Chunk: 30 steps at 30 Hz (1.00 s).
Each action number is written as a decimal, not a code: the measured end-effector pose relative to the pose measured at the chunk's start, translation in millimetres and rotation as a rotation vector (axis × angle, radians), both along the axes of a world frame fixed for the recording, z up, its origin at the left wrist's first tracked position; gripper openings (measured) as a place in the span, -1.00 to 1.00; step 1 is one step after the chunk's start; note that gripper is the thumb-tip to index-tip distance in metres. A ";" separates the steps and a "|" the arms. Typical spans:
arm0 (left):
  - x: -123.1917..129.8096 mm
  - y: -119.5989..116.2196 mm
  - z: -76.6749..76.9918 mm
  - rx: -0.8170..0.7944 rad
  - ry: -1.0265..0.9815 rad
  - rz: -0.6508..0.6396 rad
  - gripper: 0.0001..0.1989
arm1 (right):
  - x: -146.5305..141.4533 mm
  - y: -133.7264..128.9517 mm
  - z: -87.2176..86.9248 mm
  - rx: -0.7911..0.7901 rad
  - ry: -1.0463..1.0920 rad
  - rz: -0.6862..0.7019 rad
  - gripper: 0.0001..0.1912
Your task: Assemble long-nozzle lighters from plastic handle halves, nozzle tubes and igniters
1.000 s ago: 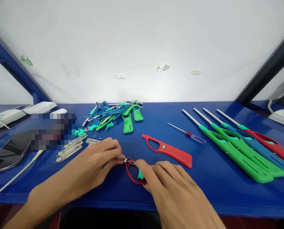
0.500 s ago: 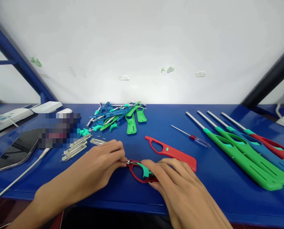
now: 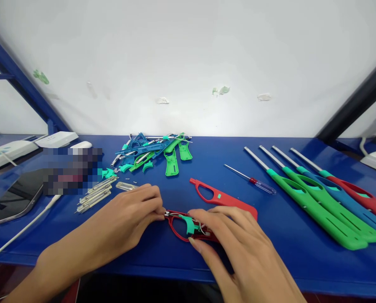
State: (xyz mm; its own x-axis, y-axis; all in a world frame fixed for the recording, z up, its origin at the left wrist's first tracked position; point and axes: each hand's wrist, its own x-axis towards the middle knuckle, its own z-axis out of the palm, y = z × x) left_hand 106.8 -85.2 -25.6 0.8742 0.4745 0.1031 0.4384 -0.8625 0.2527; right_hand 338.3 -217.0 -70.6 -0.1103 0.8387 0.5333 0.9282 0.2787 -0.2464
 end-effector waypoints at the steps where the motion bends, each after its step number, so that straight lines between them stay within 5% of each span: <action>1: -0.2 0.0 -0.4 0.001 -0.004 -0.003 -0.76 | -0.5 0.4 -0.6 -0.002 -0.008 -0.001 -0.68; 7: -1.6 -1.1 -1.8 0.004 -0.004 -0.006 -0.77 | 1.2 -0.1 4.6 -0.005 -0.021 0.032 -0.71; 10: -0.9 -1.1 -1.0 0.001 -0.003 0.002 -0.77 | 16.2 -1.4 5.9 0.037 0.027 -0.061 -0.70; 13: 0.1 -1.4 0.4 -0.008 0.005 0.002 -0.77 | 43.1 -2.9 -2.9 0.043 0.025 -0.179 -0.70; 19: 1.5 -2.4 1.5 -0.004 0.009 0.012 -0.76 | 83.8 -8.5 -25.6 -0.071 0.010 -0.102 -0.64; 30: 2.4 -3.1 -7.0 -0.043 -0.110 0.024 -0.72 | 77.4 -6.1 -13.6 0.053 0.069 -0.279 -0.68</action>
State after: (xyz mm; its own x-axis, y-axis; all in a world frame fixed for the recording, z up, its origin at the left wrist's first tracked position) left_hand 109.2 -88.3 -32.6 0.8468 0.5014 0.1775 0.4264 -0.8394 0.3369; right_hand 415.6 -223.1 -84.2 0.1589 0.8025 0.5751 0.9523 0.0293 -0.3039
